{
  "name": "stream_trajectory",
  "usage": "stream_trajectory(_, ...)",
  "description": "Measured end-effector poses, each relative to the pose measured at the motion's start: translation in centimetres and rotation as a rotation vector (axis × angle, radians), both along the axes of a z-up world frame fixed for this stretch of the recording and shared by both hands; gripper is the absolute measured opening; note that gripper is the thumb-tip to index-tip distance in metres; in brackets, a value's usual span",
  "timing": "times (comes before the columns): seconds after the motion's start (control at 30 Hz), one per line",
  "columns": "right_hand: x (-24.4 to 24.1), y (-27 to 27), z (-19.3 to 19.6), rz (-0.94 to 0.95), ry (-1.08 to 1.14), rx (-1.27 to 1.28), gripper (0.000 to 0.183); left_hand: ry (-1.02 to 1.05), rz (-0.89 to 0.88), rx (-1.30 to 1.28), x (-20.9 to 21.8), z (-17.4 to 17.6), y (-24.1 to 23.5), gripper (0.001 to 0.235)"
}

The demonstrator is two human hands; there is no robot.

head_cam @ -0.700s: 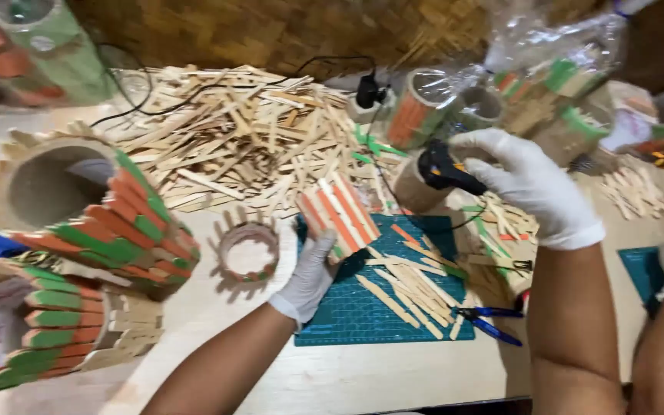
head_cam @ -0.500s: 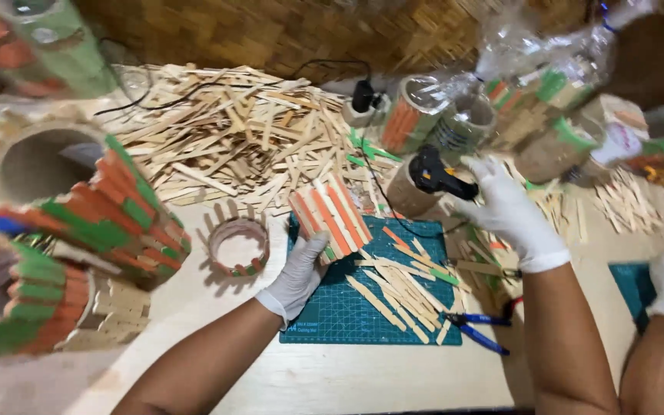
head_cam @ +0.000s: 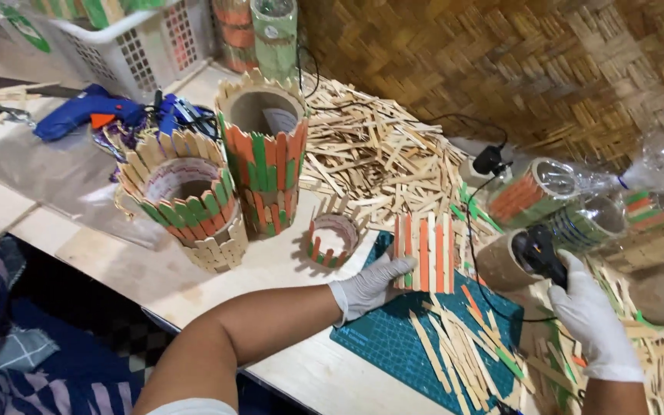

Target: Assembling a decorative container by gluing and trimming popsicle sticks.

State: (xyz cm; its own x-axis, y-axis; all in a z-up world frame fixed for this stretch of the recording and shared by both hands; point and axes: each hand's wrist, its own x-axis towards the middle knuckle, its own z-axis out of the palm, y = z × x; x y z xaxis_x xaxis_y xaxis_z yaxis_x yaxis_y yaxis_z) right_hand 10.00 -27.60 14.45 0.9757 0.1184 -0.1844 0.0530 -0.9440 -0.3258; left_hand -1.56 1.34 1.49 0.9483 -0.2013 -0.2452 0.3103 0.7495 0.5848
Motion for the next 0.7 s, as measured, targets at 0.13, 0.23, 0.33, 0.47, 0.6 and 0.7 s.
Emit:
stream_trajectory(0.13, -1.4, 1.2, 1.4, -0.119, 0.007, 0.057, 0.066, -0.088, 0.005, -0.017, 1.0, -1.9, -0.3, 0.100)
stream_trajectory(0.23, -0.9, 0.7, 0.6, -0.140, -0.039, 0.189, 0.061, -0.061, -0.010, 0.031, 1.2, -2.4, -0.4, 0.122)
stream_trajectory(0.33, 0.0, -0.6, -0.8, -0.145, -0.061, 0.307, 0.058, -0.010, -0.014, 0.035, 1.4, -2.8, -0.4, 0.125)
stream_trajectory(0.47, 1.8, -4.0, -3.9, -0.153, -0.160, 0.434, 0.023, -0.002, -0.019, 0.069, 0.8, -1.8, -0.4, 0.117)
stream_trajectory(0.6, 0.9, -5.1, -4.7, -0.213, -0.244, 0.526, 0.031, -0.055, 0.007, -0.060, 1.0, -2.1, -0.5, 0.082)
stream_trajectory(0.7, -0.1, -6.7, -7.6, -0.115, -0.327, 0.668, 0.012, -0.065, 0.043, -0.106, 1.2, -2.2, -0.7, 0.082)
